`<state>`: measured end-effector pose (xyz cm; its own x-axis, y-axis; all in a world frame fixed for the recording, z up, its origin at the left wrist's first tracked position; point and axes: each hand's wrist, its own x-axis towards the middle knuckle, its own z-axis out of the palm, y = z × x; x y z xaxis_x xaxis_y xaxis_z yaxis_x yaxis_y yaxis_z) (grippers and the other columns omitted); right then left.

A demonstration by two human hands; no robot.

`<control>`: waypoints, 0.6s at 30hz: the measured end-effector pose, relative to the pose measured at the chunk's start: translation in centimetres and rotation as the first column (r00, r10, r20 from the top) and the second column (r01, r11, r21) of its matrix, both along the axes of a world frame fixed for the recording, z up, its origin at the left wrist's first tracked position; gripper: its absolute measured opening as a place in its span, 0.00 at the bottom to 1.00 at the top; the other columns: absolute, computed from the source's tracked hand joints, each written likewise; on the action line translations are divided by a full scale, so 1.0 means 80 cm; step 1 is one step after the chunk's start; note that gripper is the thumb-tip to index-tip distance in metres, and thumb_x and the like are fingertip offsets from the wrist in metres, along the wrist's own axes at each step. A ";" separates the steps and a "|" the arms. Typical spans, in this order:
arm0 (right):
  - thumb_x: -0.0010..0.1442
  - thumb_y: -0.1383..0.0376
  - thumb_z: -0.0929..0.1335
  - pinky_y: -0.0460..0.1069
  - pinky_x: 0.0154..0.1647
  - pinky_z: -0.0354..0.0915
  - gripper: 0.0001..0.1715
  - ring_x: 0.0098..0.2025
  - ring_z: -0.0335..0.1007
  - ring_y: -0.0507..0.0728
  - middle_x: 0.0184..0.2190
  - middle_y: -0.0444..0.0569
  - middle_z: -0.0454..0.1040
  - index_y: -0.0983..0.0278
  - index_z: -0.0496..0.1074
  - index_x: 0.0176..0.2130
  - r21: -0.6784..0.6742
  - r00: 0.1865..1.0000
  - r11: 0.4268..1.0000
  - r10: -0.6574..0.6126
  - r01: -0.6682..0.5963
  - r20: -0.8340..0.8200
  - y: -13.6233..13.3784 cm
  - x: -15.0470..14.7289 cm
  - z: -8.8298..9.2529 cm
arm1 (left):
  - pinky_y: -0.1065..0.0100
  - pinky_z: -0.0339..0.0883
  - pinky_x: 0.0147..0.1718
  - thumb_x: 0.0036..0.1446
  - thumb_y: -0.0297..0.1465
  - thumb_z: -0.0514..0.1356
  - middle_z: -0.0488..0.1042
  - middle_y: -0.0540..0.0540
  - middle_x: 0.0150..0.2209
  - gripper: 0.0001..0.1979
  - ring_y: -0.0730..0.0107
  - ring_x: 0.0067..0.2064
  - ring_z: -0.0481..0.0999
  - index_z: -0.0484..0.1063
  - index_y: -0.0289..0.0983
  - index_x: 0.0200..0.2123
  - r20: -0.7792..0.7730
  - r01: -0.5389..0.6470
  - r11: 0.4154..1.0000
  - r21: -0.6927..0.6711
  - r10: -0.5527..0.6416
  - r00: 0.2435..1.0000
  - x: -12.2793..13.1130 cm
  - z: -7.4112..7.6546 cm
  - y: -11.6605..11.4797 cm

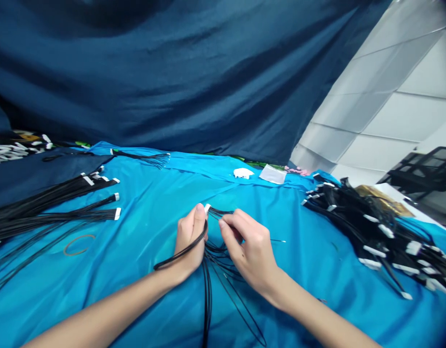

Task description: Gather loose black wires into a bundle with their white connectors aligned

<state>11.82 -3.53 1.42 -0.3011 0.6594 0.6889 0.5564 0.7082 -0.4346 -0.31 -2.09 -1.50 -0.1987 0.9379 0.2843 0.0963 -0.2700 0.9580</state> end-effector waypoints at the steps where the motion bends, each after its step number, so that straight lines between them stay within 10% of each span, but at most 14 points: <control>1: 0.60 0.70 0.60 0.45 0.27 0.53 0.09 0.25 0.56 0.49 0.23 0.43 0.60 0.66 0.65 0.29 0.004 1.000 1.000 0.001 -0.001 0.006 0.000 0.000 0.000 | 0.72 0.52 0.19 0.58 0.44 0.43 0.58 0.53 0.14 0.22 0.76 0.18 0.59 0.56 0.37 0.18 -0.002 0.011 1.000 0.005 -0.011 1.000 0.000 0.000 0.000; 18: 0.60 0.69 0.60 0.45 0.26 0.53 0.10 0.24 0.57 0.49 0.21 0.43 0.60 0.66 0.66 0.29 0.151 0.999 0.988 -0.039 0.035 0.025 0.006 0.001 -0.004 | 0.73 0.53 0.19 0.58 0.43 0.43 0.56 0.54 0.13 0.23 0.77 0.17 0.58 0.55 0.37 0.16 0.097 0.094 0.995 -0.018 -0.092 0.991 0.000 0.001 0.005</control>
<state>11.89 -3.08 1.09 -0.2994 0.5600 0.7725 0.5938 0.7431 -0.3086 -0.30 -1.71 -1.39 -0.1354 0.9596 0.2465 -0.0206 -0.2515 0.9676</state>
